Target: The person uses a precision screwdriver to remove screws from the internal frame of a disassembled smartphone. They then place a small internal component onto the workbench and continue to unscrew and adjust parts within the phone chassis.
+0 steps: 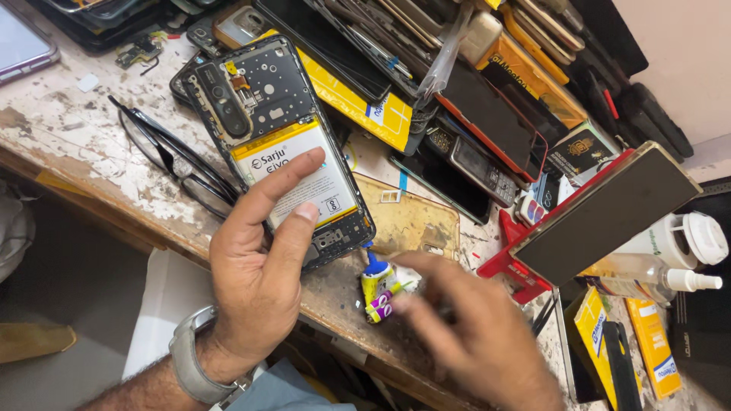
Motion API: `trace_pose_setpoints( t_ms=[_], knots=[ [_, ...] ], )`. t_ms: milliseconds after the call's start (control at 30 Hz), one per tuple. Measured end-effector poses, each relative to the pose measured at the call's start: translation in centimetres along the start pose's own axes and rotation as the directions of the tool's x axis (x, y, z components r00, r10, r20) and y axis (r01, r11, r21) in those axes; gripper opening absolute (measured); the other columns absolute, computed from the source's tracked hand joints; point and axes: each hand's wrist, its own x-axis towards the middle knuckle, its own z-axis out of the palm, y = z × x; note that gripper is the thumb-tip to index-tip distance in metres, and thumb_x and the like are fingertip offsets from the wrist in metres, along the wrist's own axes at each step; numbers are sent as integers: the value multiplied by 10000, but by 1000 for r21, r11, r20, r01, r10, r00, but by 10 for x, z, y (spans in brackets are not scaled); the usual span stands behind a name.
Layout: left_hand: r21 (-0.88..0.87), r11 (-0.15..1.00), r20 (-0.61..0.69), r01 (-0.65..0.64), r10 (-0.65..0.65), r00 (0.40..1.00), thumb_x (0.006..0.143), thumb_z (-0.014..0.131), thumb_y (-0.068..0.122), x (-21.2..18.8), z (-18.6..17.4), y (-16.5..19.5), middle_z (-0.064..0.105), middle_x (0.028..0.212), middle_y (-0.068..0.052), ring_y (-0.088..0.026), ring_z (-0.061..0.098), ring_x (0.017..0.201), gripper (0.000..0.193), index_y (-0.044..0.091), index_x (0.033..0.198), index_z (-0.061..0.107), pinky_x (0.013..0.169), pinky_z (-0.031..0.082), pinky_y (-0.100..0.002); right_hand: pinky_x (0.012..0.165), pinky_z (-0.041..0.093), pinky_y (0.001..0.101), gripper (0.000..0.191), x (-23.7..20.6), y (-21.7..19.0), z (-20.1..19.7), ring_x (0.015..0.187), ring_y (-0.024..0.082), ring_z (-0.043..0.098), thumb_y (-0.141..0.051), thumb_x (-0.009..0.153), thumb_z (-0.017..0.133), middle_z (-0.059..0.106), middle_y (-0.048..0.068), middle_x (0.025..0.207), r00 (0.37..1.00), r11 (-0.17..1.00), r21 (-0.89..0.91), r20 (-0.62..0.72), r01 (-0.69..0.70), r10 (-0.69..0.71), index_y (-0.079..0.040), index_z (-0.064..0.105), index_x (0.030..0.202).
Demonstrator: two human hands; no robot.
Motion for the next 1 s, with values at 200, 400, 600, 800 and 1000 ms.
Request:
trace_pose_setpoints(
  t_ms=[200,400,600,800,1000],
  knots=[
    [6,1000,2,12,-12,1000,1084,512,-26,0,1,1,648,1403,-125,-139,616,1270,373,-51,1452,565,1130,508,-298,668,580,364,311,23,13,-13,776,235,724,-88,896,651,718,82,911,938,930,-166,-61,328,-342,-186,709,1185],
    [22,1000,7,10,-10,1000,1067,512,-28,1,0,3,647,1405,-127,-140,611,1268,372,-49,1434,568,1121,511,-301,576,548,415,455,37,13,-5,628,253,660,-126,831,701,629,71,677,982,936,-313,140,164,-126,-316,748,1242],
    [37,999,-3,18,-18,1000,1066,518,-23,1,0,2,648,1404,-122,-143,612,1273,373,-48,1434,571,1124,506,-300,603,558,426,412,39,21,-10,708,279,688,-169,845,702,690,64,774,974,893,-394,27,217,-224,-271,723,1244],
    [39,999,2,2,-3,1000,1079,519,-18,0,0,1,644,1414,-117,-144,603,1296,370,-44,1445,571,1149,492,-304,621,566,411,491,29,28,-16,671,256,687,-120,841,652,677,59,741,988,922,-355,74,154,-136,-325,718,1282],
    [53,999,8,9,-10,1000,1075,517,-14,1,0,2,649,1400,-115,-142,605,1284,376,-41,1445,573,1139,489,-298,594,547,423,416,35,29,-11,686,268,685,-182,868,687,682,67,742,982,908,-376,55,187,-179,-310,723,1261]
  ],
)
